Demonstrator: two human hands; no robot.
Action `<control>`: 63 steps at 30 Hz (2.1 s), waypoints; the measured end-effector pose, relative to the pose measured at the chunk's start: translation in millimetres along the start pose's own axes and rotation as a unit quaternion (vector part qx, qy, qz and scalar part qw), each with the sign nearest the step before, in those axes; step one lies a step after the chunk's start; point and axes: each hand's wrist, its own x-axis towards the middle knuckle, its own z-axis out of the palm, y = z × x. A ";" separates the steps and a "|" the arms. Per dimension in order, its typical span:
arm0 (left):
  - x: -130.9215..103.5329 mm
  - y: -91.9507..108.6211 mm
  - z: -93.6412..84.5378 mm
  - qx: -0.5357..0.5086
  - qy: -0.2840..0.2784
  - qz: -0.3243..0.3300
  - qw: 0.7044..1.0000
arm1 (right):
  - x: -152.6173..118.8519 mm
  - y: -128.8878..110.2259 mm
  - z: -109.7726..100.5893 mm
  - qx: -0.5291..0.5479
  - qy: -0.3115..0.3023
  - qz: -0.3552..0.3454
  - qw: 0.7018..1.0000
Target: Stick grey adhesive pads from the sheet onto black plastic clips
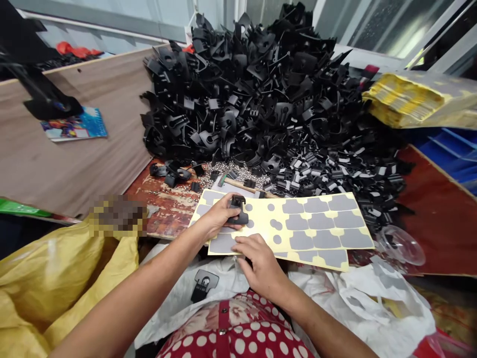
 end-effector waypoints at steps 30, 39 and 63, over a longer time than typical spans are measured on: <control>-62.1 -12.4 13.0 -0.275 -0.037 0.019 0.961 | 43.9 7.6 -9.1 0.183 0.212 0.114 0.953; -67.2 -13.0 13.7 -0.251 -0.037 0.026 0.967 | 44.4 1.3 -8.5 0.115 0.212 0.087 0.967; -66.3 -39.4 25.0 -0.137 0.107 0.101 0.980 | 29.8 -9.9 -6.6 -0.196 0.214 0.024 0.957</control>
